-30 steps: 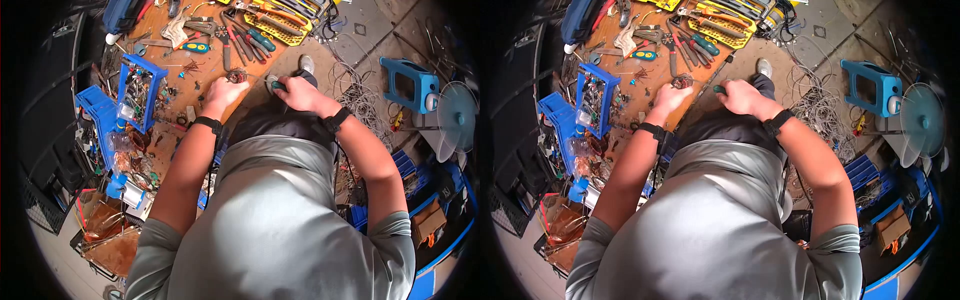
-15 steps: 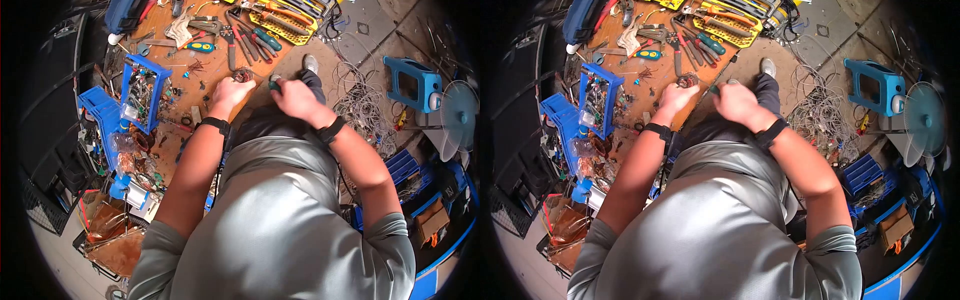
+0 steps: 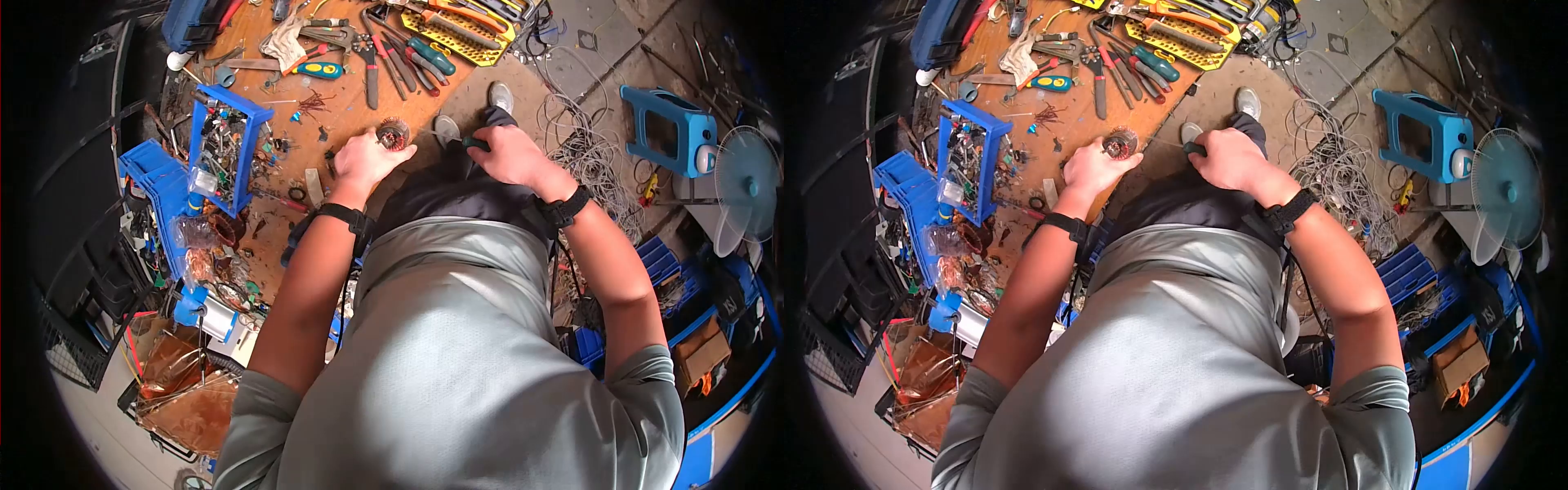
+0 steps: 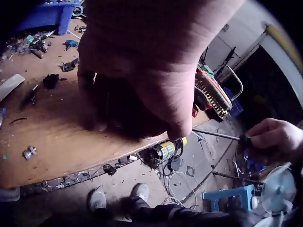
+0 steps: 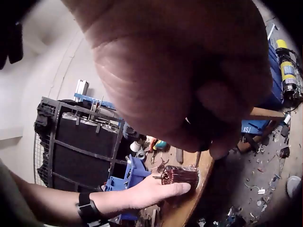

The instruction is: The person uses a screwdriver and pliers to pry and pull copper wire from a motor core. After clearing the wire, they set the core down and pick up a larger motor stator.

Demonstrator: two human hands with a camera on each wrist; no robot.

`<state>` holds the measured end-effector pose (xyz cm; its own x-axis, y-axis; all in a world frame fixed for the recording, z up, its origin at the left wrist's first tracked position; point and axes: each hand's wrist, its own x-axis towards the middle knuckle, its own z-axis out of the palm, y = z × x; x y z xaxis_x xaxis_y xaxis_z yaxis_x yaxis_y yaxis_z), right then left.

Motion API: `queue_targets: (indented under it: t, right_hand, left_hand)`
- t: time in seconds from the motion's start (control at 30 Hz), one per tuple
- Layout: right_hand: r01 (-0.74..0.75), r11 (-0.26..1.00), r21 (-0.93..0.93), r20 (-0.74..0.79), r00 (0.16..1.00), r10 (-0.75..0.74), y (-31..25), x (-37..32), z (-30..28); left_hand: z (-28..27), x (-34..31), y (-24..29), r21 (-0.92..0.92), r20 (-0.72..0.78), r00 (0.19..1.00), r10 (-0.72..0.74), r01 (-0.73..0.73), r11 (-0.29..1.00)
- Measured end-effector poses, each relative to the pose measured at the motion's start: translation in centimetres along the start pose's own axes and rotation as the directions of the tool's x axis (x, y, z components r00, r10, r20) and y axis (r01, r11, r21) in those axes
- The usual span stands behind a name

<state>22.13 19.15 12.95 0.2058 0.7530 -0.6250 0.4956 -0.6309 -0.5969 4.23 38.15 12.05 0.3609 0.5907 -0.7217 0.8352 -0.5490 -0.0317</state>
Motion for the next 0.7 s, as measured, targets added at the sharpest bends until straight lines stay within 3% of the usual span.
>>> queue_targets:
  t: [0.27,0.7]
  right_hand:
    - [0.064,0.994,0.084,-0.021,0.998,-0.062,-0.1,0.2,1.3]
    - [0.037,0.999,-0.028,0.02,0.999,-0.036,-1.9,0.9,0.7]
  left_hand:
    - [-0.2,0.6,0.1,-0.06,0.033,0.999,0.013,-0.011,0.998]
    - [-0.6,0.8,0.2,-0.048,0.089,0.996,-0.006,0.01,0.999]
